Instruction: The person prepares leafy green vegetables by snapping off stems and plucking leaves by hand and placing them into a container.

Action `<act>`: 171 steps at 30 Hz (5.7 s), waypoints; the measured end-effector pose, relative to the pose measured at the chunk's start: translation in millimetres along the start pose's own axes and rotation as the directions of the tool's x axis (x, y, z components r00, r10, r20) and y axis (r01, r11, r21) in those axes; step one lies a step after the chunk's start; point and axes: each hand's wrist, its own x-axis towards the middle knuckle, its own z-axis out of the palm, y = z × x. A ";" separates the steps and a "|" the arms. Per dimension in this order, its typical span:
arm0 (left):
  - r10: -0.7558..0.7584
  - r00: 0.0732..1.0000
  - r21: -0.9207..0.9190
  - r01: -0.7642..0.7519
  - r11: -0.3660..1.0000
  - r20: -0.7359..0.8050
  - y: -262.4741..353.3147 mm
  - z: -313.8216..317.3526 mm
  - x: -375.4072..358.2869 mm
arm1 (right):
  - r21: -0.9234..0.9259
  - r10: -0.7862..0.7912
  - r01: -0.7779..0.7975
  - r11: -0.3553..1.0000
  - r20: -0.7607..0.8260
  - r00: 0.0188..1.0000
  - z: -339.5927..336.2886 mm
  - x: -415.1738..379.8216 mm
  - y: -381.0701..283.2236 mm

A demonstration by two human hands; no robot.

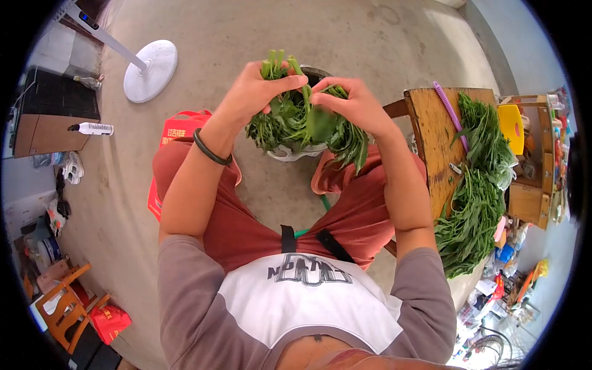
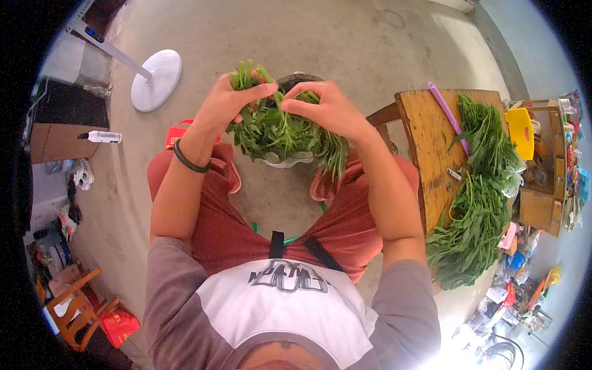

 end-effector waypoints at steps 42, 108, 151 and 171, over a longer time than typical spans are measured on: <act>0.059 0.998 0.036 -0.058 0.998 -0.002 -2.9 0.8 0.2 | 0.173 0.065 -0.063 0.983 -0.005 0.998 -13.5 -3.3 3.9; 0.045 0.991 0.034 -0.049 0.998 0.130 -5.2 -0.7 1.0 | 0.060 -0.025 0.028 0.998 -0.050 0.998 10.6 5.3 16.4; 0.016 0.998 -0.047 -0.019 0.999 -0.065 -15.5 -12.1 15.8 | 0.558 0.186 -0.226 0.799 0.128 0.974 -2.3 -3.1 -3.1; 0.011 0.992 -0.100 -0.024 0.995 -0.124 -14.9 -20.4 17.7 | -0.352 0.075 -0.100 0.931 -0.084 0.994 -38.4 6.9 18.3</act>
